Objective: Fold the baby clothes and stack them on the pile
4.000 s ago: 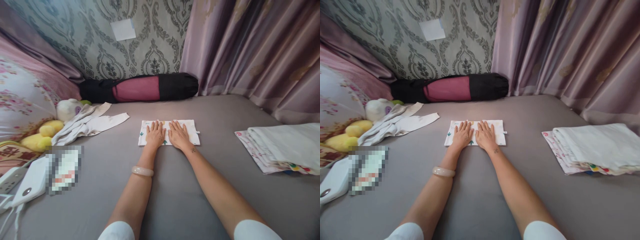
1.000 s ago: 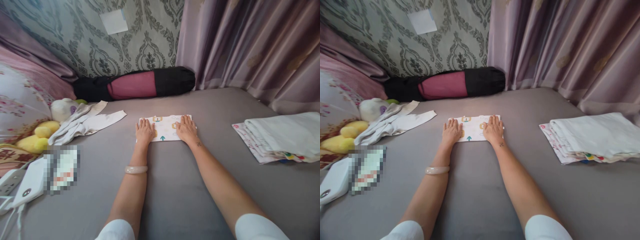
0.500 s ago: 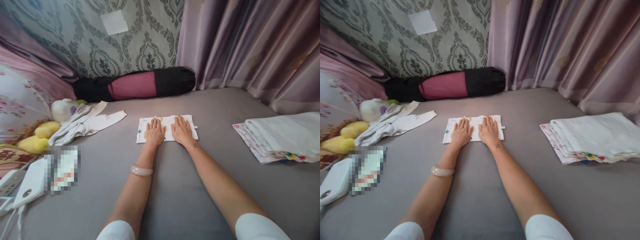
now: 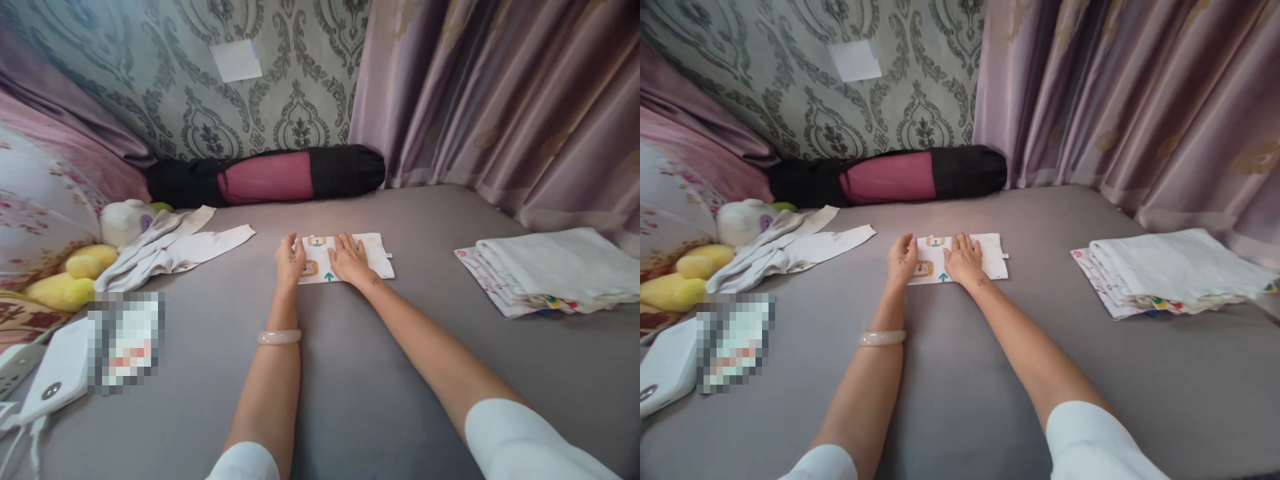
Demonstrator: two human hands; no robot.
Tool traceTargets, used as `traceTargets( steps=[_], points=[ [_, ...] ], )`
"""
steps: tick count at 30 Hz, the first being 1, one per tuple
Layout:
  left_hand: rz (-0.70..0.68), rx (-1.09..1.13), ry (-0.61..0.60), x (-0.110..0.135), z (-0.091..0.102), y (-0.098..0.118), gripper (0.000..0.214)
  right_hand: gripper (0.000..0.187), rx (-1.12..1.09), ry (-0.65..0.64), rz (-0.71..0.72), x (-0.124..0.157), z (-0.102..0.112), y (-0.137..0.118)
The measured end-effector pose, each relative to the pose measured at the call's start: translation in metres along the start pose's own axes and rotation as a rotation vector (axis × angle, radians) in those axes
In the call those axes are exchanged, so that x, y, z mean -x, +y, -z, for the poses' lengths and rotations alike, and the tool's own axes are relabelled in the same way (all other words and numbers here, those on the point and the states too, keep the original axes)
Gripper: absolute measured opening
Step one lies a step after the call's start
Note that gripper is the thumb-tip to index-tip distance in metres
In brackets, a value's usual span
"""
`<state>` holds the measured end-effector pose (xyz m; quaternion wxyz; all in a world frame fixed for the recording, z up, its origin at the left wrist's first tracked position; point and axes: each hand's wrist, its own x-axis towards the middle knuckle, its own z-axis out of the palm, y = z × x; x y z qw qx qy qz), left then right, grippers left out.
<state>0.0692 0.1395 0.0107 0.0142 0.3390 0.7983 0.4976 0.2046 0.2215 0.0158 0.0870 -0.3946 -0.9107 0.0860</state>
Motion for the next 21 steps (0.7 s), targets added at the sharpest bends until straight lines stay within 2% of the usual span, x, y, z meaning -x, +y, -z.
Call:
traceTargets(
  steps=[6,12,16,21],
  points=[
    [0.169,0.307,0.139,-0.011,0.011,-0.013,0.024,0.059,0.033,0.041,0.016,-0.001,-0.015,-0.004],
    [0.439,0.685,0.214,-0.015,0.017,-0.013,0.016,0.059,0.031,-0.007,-0.003,-0.003,-0.011,-0.01],
    [0.594,0.776,0.316,-0.016,0.025,-0.009,0.015,0.058,0.003,0.029,0.046,-0.006,-0.012,-0.033],
    [0.62,0.808,0.371,-0.017,0.027,-0.009,0.014,0.06,-0.011,0.0,0.059,-0.011,-0.023,-0.049]
  ],
)
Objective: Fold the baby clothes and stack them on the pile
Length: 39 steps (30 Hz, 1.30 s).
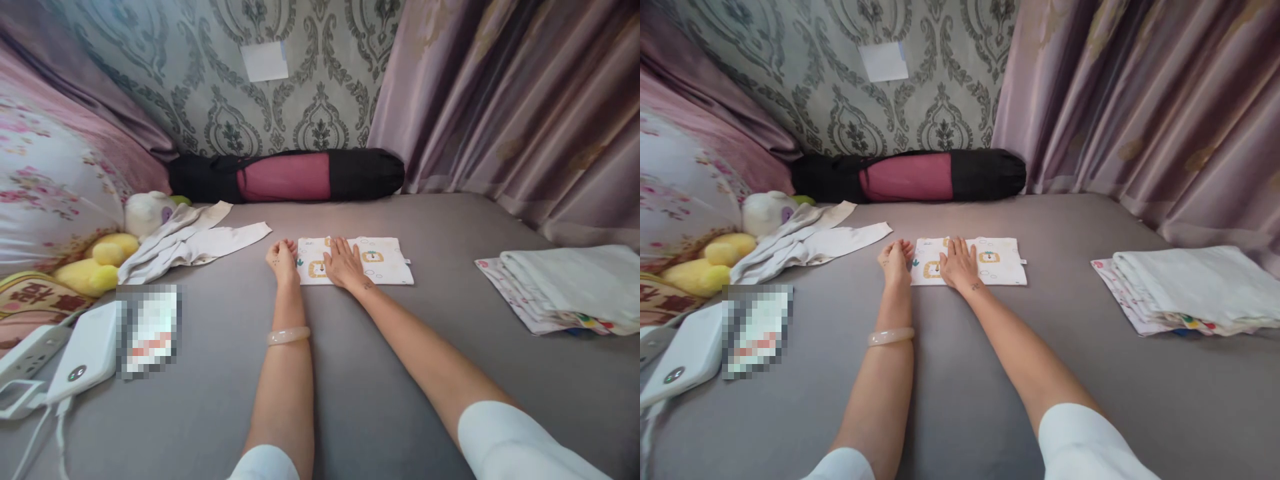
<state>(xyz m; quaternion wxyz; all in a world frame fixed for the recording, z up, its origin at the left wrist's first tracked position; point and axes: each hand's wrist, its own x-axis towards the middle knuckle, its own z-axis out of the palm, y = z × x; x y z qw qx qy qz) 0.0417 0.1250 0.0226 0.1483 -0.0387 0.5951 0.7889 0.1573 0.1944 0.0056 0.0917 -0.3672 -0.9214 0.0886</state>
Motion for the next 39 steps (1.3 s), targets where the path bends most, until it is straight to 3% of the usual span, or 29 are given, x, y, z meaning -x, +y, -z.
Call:
traceTargets(
  steps=[10,18,32,39],
  points=[
    [0.023,-0.011,-0.023,-0.002,0.001,-0.001,0.014,0.059,0.009,-0.061,-0.038,-0.003,0.002,-0.002],
    [0.01,0.015,-0.005,-0.001,0.0,0.002,0.017,0.059,-0.003,-0.006,0.034,-0.01,-0.005,-0.032],
    [-0.045,0.064,0.028,-0.004,0.002,0.003,0.015,0.058,-0.016,0.011,0.025,-0.012,-0.011,-0.039],
    [-0.106,0.03,0.056,-0.008,0.003,0.003,0.016,0.055,-0.07,0.021,0.195,-0.016,-0.014,-0.06]
  ],
)
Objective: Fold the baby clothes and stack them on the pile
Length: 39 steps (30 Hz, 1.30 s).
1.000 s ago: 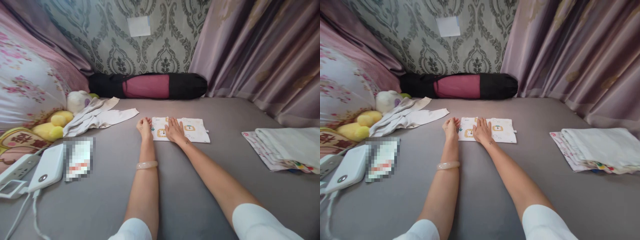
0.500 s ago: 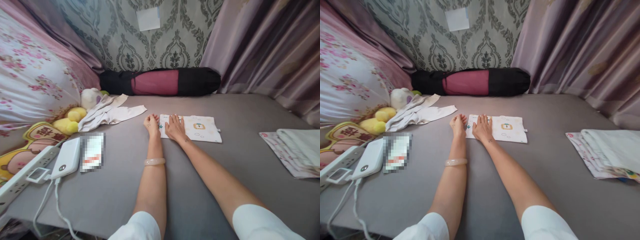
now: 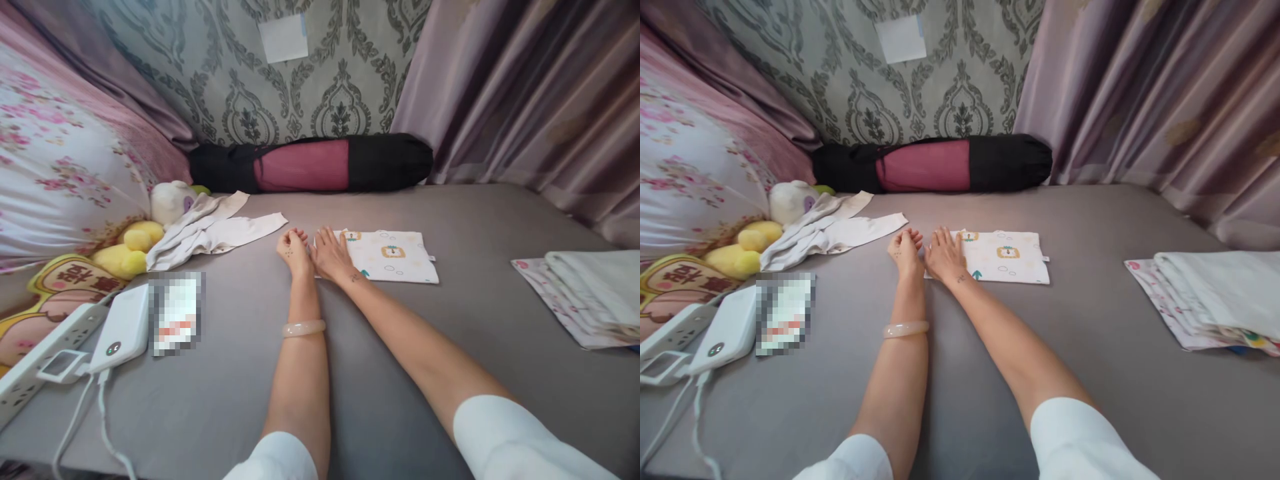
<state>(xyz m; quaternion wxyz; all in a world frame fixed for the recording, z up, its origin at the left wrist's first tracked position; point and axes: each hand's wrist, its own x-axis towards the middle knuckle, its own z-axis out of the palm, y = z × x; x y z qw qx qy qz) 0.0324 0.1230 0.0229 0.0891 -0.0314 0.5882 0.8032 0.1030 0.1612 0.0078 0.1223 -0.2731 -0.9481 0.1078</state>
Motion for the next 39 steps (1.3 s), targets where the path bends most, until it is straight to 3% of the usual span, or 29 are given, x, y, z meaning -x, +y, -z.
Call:
traceTargets(
  steps=[9,14,19,26,36,39],
  points=[
    [-0.036,-0.027,-0.015,-0.002,-0.001,-0.005,0.016,0.052,-0.003,0.032,0.016,0.004,-0.005,-0.004],
    [-0.095,-0.083,-0.057,0.0,-0.003,-0.009,0.017,0.051,-0.051,0.129,-0.04,0.009,0.002,0.002],
    [-0.252,-0.265,-0.238,0.005,-0.011,-0.019,0.019,0.052,0.013,0.156,-0.123,0.02,0.014,0.033],
    [-0.508,-0.765,-0.547,0.025,-0.015,-0.029,0.034,0.057,0.069,-0.033,-0.163,0.03,0.019,0.058],
    [-0.601,-0.944,-0.626,0.025,-0.014,-0.033,0.04,0.056,0.023,-0.005,-0.149,0.03,0.019,0.062],
    [-0.675,-0.989,-0.642,0.028,-0.014,-0.036,0.039,0.054,0.033,0.066,-0.165,0.035,0.024,0.07]
  ],
)
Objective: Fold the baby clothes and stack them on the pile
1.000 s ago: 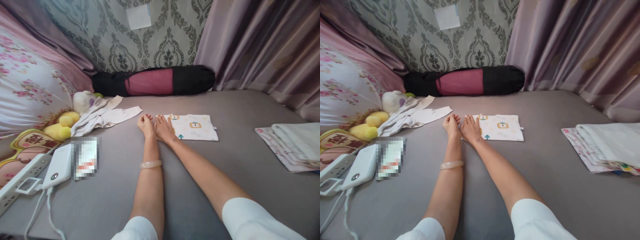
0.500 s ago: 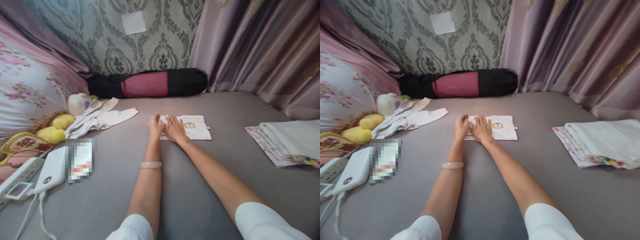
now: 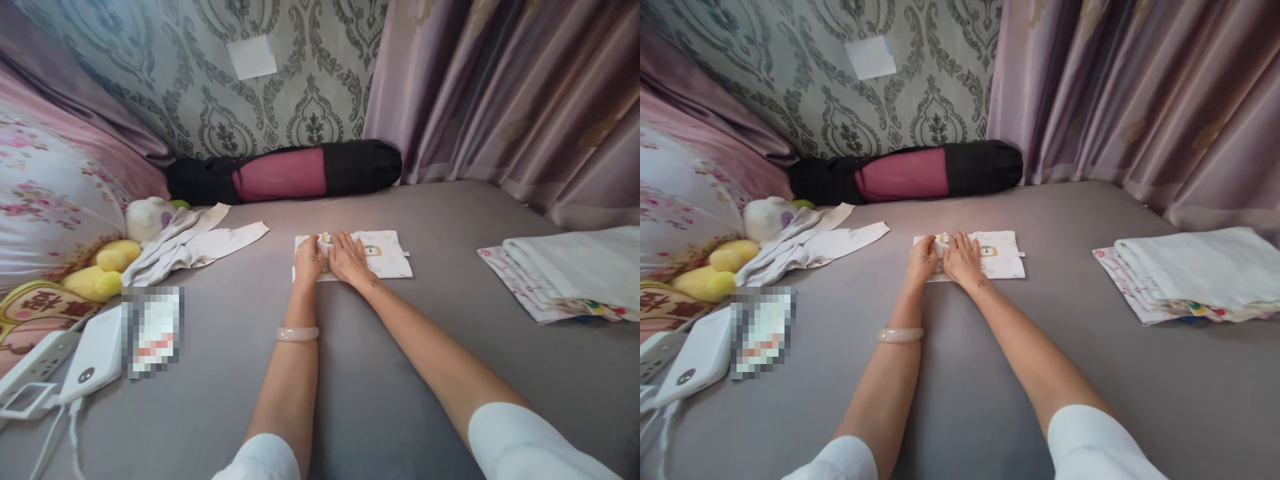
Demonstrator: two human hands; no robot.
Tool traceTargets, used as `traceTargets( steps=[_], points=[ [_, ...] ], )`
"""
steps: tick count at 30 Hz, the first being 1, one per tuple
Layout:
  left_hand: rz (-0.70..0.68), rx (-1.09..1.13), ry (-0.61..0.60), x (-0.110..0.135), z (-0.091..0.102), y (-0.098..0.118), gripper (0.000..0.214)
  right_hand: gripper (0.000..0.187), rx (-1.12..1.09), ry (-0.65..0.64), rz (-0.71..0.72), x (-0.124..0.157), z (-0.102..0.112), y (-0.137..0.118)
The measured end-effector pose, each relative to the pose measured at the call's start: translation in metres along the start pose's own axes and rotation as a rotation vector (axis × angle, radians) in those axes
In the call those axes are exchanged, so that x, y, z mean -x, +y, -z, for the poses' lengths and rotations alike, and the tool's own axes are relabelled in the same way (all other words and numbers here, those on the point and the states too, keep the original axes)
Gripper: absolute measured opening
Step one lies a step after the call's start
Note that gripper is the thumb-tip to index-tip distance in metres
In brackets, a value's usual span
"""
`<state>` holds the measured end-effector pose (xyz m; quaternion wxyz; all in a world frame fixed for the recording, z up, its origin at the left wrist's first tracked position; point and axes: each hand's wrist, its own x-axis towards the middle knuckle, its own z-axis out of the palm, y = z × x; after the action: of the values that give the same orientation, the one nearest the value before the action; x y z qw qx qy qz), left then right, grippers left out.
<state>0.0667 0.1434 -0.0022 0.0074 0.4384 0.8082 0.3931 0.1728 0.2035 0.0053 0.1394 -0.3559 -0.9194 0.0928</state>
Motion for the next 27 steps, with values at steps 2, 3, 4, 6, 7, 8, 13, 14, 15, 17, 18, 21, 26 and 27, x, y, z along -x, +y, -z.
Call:
traceTargets(
  steps=[2,3,4,6,7,8,13,14,15,17,18,21,26,27],
  points=[
    [-0.055,-0.042,-0.016,0.003,-0.001,0.002,0.037,0.054,0.029,0.056,-0.024,0.003,0.002,0.007],
    [-0.082,-0.057,-0.032,0.004,-0.002,0.003,0.037,0.054,0.042,0.064,-0.035,0.004,0.003,0.01],
    [-0.102,-0.073,-0.052,0.005,-0.002,0.004,0.037,0.054,0.05,0.059,-0.045,0.005,0.003,0.013],
    [-0.11,-0.109,-0.103,0.008,-0.003,0.007,0.038,0.055,0.058,0.032,-0.06,0.007,0.001,0.016],
    [-0.101,-0.132,-0.13,0.009,-0.003,0.008,0.039,0.056,0.06,0.02,-0.063,0.008,0.001,0.017],
    [-0.089,-0.154,-0.154,0.01,-0.003,0.009,0.04,0.056,0.062,0.015,-0.065,0.008,0.0,0.018],
    [-0.049,-0.222,-0.207,0.013,-0.003,0.014,0.043,0.056,0.063,0.008,-0.07,0.007,-0.002,0.017],
    [-0.045,-0.233,-0.209,0.014,-0.003,0.014,0.043,0.056,0.062,0.005,-0.071,0.007,-0.001,0.017],
    [-0.042,-0.242,-0.211,0.014,-0.003,0.015,0.044,0.056,0.059,-0.001,-0.069,0.007,0.0,0.018],
    [-0.042,-0.254,-0.215,0.014,-0.003,0.016,0.044,0.056,0.049,-0.018,-0.066,0.007,0.003,0.019],
    [-0.042,-0.257,-0.219,0.014,-0.002,0.016,0.045,0.055,0.045,-0.021,-0.065,0.008,0.004,0.02],
    [-0.04,-0.264,-0.238,0.014,-0.002,0.016,0.046,0.055,0.061,0.022,-0.08,0.01,0.009,0.025],
    [-0.021,-0.303,-0.264,0.014,-0.002,0.017,0.049,0.057,0.103,0.053,-0.126,0.012,0.008,0.035],
    [-0.021,-0.314,-0.268,0.014,-0.003,0.017,0.05,0.058,0.105,0.045,-0.13,0.012,0.007,0.036]
  ],
)
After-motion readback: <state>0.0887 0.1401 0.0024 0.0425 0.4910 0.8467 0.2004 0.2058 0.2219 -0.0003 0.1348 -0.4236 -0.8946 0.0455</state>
